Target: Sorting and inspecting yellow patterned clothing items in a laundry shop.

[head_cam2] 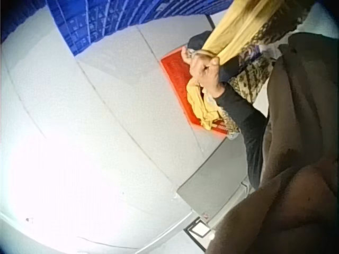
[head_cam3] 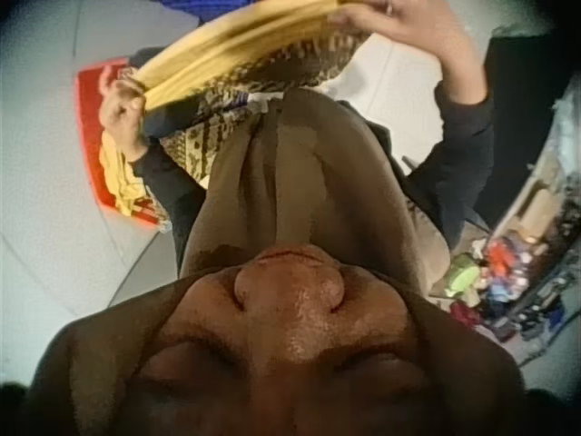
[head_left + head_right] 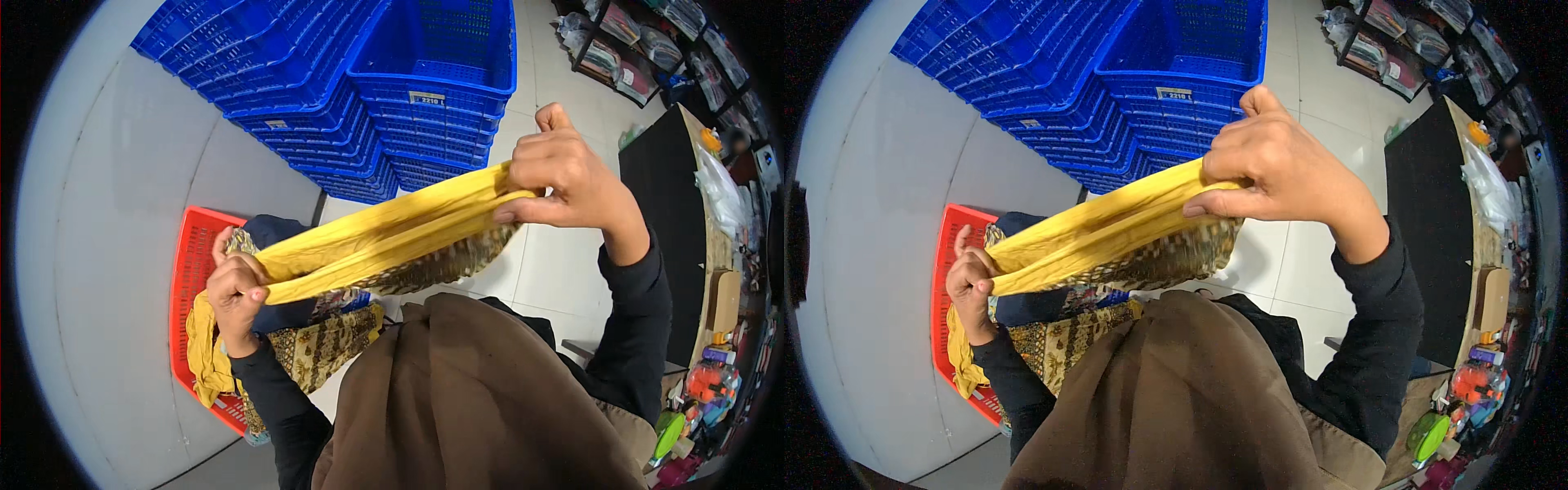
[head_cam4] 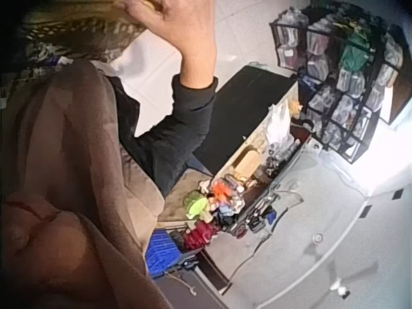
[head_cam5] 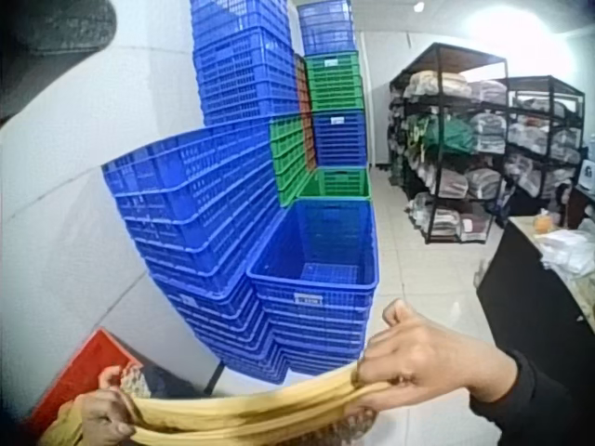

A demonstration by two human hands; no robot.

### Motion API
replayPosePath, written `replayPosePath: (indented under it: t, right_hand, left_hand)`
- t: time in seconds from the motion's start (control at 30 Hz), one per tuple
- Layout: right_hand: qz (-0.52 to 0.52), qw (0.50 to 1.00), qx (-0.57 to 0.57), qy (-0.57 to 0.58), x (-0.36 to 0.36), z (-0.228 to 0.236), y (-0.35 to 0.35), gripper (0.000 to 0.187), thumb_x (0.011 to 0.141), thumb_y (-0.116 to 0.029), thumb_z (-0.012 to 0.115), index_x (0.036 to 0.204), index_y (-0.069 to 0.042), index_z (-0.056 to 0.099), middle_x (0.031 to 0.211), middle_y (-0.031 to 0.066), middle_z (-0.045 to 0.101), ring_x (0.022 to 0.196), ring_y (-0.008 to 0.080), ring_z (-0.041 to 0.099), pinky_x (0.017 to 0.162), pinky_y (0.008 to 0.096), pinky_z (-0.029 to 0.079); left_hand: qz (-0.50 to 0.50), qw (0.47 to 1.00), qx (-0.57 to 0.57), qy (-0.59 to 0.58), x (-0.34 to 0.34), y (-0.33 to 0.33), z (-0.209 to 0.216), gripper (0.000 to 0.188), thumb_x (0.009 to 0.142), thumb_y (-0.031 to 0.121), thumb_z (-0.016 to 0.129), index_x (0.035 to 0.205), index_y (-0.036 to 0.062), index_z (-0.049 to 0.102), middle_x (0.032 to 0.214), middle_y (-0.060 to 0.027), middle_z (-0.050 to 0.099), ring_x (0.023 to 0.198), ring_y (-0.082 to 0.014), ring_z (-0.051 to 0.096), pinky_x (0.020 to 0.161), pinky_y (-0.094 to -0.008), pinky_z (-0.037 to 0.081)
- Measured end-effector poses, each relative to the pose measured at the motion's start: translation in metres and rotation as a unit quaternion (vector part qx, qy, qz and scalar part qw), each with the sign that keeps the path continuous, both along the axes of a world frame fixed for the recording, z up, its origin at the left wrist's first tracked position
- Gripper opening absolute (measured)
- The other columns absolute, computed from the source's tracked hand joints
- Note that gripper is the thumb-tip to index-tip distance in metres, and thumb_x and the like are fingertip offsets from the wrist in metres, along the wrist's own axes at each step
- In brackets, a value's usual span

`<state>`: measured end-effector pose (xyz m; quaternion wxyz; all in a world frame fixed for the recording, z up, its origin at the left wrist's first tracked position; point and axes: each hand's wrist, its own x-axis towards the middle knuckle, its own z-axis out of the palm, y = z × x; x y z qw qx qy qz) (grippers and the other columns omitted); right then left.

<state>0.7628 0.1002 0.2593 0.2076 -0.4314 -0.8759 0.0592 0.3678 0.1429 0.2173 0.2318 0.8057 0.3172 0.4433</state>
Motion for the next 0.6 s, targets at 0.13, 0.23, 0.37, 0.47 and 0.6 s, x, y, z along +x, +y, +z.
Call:
replayPosePath:
  t: [0.13,0.23,0.37,0.47,0.6]
  right_hand:
    - [0.122,0.985,0.113,0.035,-0.007,-0.002,0.005,0.036,0.071,-0.036,0.068,0.050,-0.009,0.056,0.055,-0.0013,0.050,0.064,0.0158,0.051,0.091,0.0413,0.027]
    - [0.017,0.978,0.186,-0.090,-0.010,-0.005,0.016,0.039,0.073,-0.043,0.062,0.054,-0.009,0.060,0.058,-0.0008,0.053,0.081,0.0177,0.051,0.101,0.0462,0.020]
    - [0.015,0.982,0.140,-0.122,-0.016,-0.003,0.020,0.039,0.075,-0.044,0.060,0.059,-0.009,0.064,0.059,-0.0012,0.052,0.091,0.0189,0.049,0.102,0.0490,0.019]
    - [0.128,0.987,0.094,-0.035,-0.038,0.001,0.020,0.031,0.071,-0.041,0.065,0.062,-0.012,0.063,0.066,-0.0033,0.055,0.094,0.0223,0.049,0.103,0.0535,0.015]
    - [0.162,0.983,0.082,-0.040,-0.068,0.014,0.033,0.030,0.064,-0.042,0.069,0.067,-0.013,0.064,0.068,-0.0033,0.057,0.088,0.0230,0.053,0.103,0.0545,0.018]
  left_hand:
    - [0.031,0.999,0.041,0.000,-0.003,0.008,-0.009,0.043,0.072,0.034,0.067,0.050,0.0079,0.039,0.051,0.0005,0.042,0.053,-0.0126,0.045,0.104,-0.0468,0.020]
    - [0.066,0.992,0.057,0.093,-0.008,0.006,-0.011,0.047,0.074,0.040,0.065,0.051,0.0085,0.037,0.053,0.0008,0.041,0.057,-0.0132,0.045,0.105,-0.0501,0.018]
    - [0.086,0.980,0.095,0.153,-0.024,-0.011,-0.018,0.051,0.071,0.046,0.064,0.052,0.0078,0.037,0.055,-0.0002,0.043,0.058,-0.0151,0.047,0.104,-0.0494,0.020]
    - [0.195,0.950,0.112,0.216,-0.046,-0.036,-0.026,0.044,0.060,0.048,0.064,0.056,0.0073,0.047,0.056,-0.0022,0.046,0.061,-0.0188,0.051,0.099,-0.0461,0.024]
    - [0.265,0.939,0.061,0.210,-0.064,-0.092,-0.032,0.039,0.057,0.047,0.068,0.056,0.0121,0.050,0.058,0.0026,0.051,0.068,-0.0151,0.055,0.101,-0.0500,0.019]
